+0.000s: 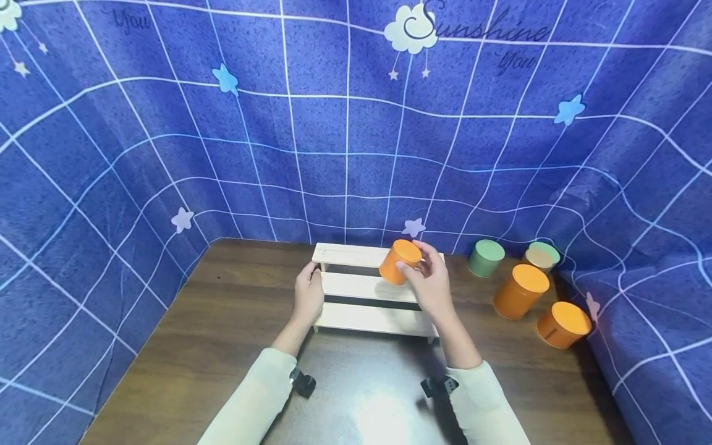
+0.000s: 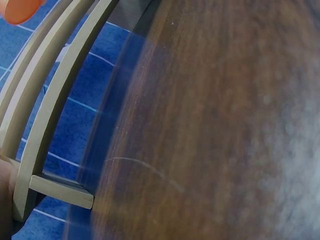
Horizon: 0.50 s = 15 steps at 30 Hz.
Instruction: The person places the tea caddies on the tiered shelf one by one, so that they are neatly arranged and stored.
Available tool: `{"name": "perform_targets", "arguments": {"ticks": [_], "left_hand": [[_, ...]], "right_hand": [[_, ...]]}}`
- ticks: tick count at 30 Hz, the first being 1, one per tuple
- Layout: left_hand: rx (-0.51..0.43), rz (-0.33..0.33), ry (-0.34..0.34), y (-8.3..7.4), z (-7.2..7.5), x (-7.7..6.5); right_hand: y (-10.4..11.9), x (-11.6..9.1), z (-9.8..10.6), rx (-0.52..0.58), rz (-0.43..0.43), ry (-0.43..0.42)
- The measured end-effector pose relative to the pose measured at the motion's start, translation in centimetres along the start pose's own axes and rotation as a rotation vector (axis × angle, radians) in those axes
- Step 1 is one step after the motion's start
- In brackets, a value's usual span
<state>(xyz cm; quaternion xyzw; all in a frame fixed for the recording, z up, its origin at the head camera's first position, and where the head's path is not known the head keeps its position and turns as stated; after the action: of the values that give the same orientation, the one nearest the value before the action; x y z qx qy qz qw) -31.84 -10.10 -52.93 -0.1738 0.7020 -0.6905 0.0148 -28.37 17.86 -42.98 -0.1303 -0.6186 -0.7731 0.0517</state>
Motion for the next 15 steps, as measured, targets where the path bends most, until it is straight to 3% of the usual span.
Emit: {"name": "perform_targets", "arguments": {"ticks": [7,15], "left_hand": [[-0.021,-0.017,0.009,-0.3,-0.1,-0.1],[-0.020,-0.004,0.008,-0.3,-0.2,-0.1]], "right_hand": [[0.4,0.2,-1.7,-0.016,0.052,0.042],[-0.3,-0.3,-4.2,0.001,0.042,0.129]]}}
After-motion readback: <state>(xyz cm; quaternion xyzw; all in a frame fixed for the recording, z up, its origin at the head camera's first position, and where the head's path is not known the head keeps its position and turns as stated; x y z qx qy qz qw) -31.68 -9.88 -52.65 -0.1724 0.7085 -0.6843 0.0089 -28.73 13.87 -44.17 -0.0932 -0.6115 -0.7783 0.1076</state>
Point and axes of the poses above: each hand's wrist, its own x-axis towards the middle knuckle, its own z-axis out of the back of the hand, y = z × x, the point moved 4 cm from there along x, towards the middle knuckle, and after that the axes turned 12 degrees about -x, right-handed, at the moved point
